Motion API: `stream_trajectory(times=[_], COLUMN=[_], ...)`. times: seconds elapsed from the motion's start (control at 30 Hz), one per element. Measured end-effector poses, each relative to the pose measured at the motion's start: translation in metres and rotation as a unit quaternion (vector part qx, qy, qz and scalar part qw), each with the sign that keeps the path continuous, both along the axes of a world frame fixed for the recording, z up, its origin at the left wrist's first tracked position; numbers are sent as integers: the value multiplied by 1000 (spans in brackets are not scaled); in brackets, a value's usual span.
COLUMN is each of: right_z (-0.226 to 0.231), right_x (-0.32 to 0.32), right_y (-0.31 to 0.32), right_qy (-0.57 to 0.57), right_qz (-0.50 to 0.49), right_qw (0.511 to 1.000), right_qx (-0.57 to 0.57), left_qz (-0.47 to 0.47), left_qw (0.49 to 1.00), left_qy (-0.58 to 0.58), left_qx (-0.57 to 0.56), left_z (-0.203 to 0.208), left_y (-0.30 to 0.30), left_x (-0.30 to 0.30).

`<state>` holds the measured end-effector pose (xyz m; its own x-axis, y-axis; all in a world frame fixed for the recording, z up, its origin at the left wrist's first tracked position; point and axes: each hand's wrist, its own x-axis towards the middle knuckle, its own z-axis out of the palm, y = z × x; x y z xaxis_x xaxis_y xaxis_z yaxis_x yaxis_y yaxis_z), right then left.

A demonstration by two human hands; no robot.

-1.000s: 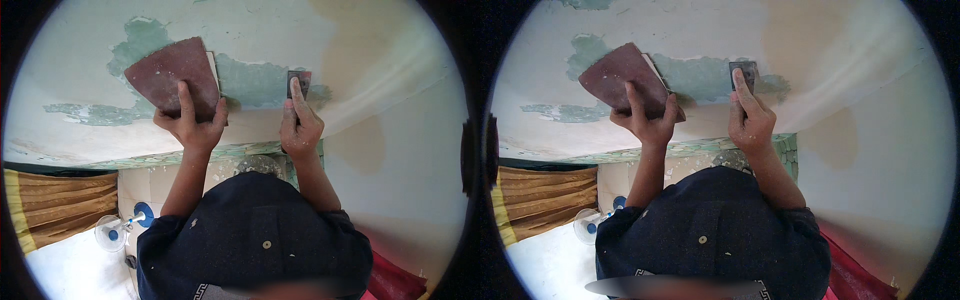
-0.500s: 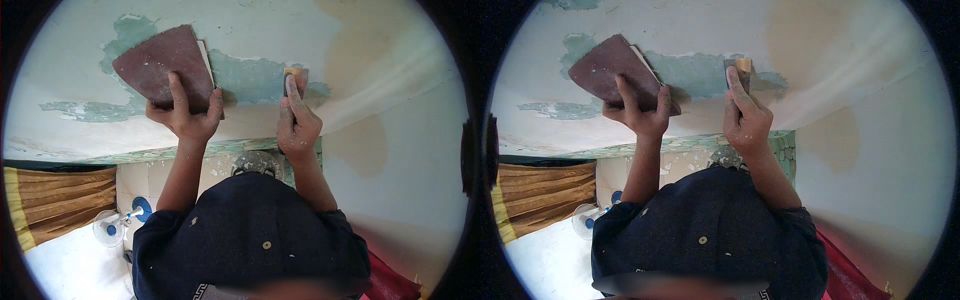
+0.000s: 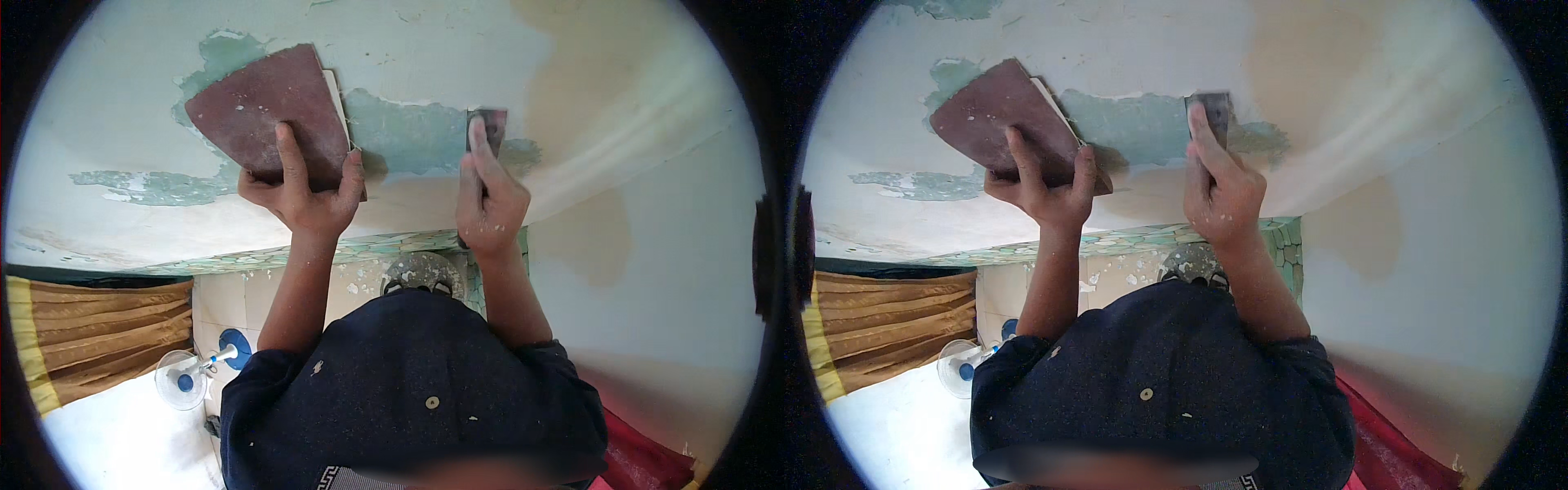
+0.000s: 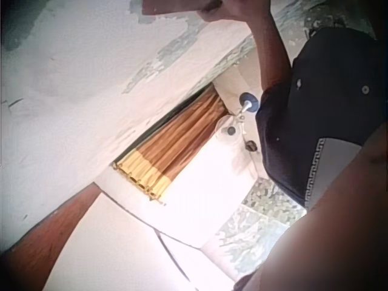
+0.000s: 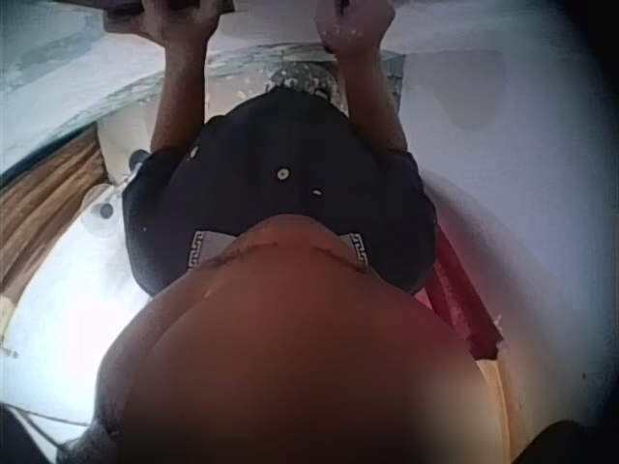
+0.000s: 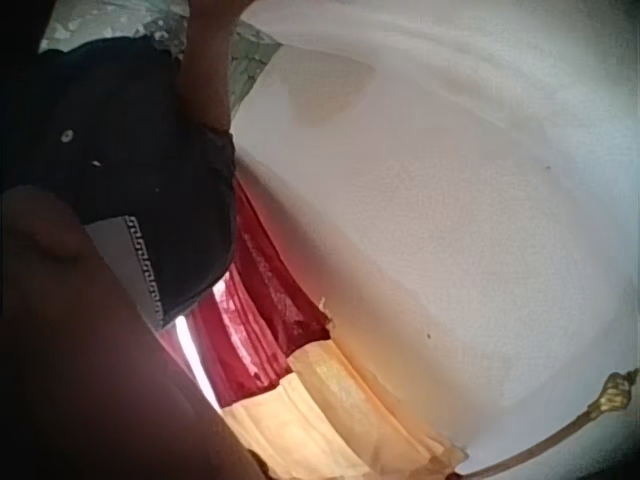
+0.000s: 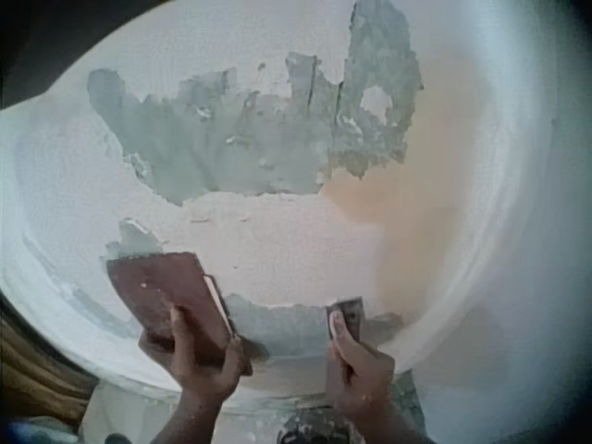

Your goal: Scraping old material and sanding a textured wall to prepare it for painting.

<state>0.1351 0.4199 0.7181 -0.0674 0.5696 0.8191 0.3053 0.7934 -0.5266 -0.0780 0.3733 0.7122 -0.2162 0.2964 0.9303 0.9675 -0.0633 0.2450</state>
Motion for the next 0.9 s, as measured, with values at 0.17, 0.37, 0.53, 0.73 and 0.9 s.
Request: stream_trajectory(times=[0.17, 0.37, 0.53, 0.73, 0.9], right_z=[16, -1, -2, -3, -18], right_x=[-6, 1, -5, 3, 8], right_y=[0, -14, -13, -15, -16], right_qy=[8, 9, 45, 30, 87], right_qz=[-10, 7, 23, 31, 88], right_qw=[1000, 993, 993, 994, 989], right_qx=[18, -114, -110, -99, -86], left_qz=[0, -4, -10, -4, -11], left_qw=[1000, 1000, 1000, 1000, 1000], left_qy=[-7, -7, -7, -7, -3], left_qx=[14, 6, 10, 2, 8], left_z=[1, 1, 0, 0, 1], left_y=[-1, -4, -3, -3, -2], left_x=[-2, -2, -5, -5, -4])
